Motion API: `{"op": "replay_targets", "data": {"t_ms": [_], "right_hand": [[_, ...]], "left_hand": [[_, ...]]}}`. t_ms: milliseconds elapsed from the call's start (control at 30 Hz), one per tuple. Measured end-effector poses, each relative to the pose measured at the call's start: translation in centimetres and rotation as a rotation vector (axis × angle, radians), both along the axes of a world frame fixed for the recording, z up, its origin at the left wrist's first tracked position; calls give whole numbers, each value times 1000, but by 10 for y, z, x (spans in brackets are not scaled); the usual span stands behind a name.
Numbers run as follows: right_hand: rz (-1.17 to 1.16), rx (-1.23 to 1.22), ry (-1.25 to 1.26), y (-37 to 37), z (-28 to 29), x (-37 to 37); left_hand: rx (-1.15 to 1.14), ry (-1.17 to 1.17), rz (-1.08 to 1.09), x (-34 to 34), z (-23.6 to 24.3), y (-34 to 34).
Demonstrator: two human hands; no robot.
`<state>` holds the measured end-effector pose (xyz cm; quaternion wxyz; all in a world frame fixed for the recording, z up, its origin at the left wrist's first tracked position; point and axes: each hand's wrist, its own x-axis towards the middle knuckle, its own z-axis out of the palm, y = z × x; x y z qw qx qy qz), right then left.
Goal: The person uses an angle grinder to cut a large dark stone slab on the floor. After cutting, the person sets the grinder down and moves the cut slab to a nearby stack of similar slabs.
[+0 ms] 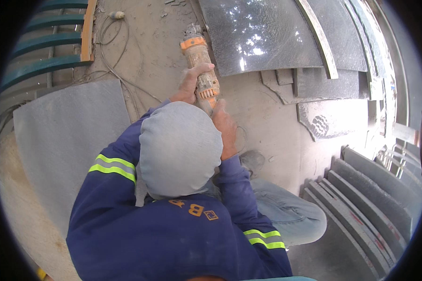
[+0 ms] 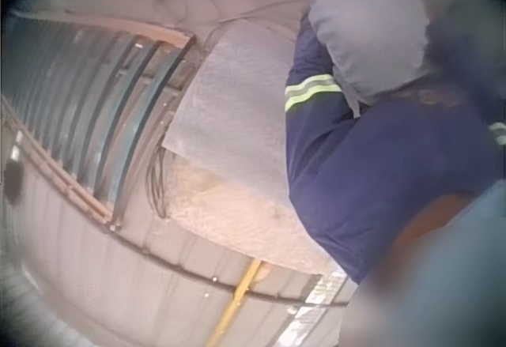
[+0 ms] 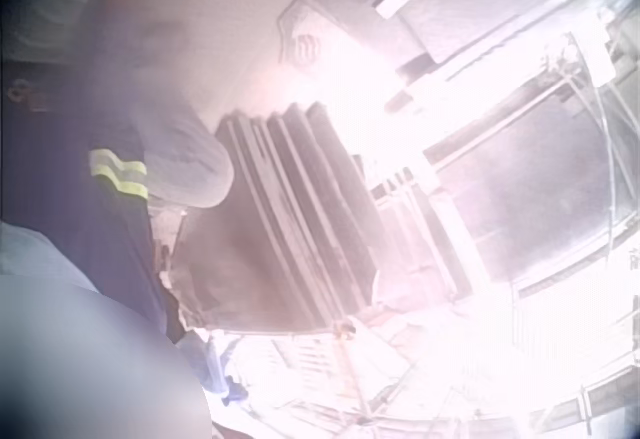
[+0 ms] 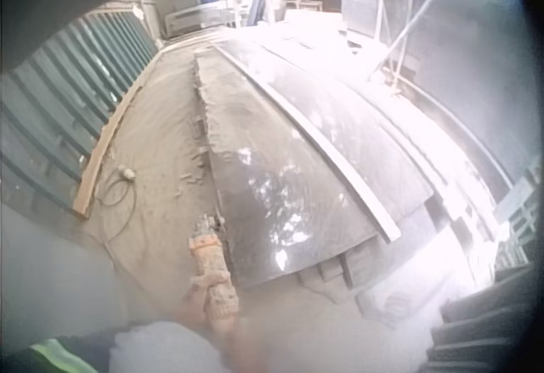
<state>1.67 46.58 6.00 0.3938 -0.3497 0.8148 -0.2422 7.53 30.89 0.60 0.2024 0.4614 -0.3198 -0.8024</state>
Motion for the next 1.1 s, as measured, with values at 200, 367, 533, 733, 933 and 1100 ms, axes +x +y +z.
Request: {"op": "replay_targets", "data": {"t_ms": [200, 367, 533, 733, 933, 1100], "right_hand": [[8, 3, -1, 8, 2, 1], [9, -18, -34, 17, 7, 0], [-2, -7, -36, 15, 4, 1], [14, -49, -28, 8, -3, -3], [13, 30, -25, 22, 0, 5], [44, 56, 3, 7, 6, -2]], "left_hand": [[46, -11, 7, 0, 9, 10], [34, -25, 2, 1, 23, 20], [18, -22, -7, 2, 17, 19], [26, -74, -12, 1, 3, 8], [19, -66, 28, 6, 2, 31], [29, 18, 38, 6, 3, 15]]}}
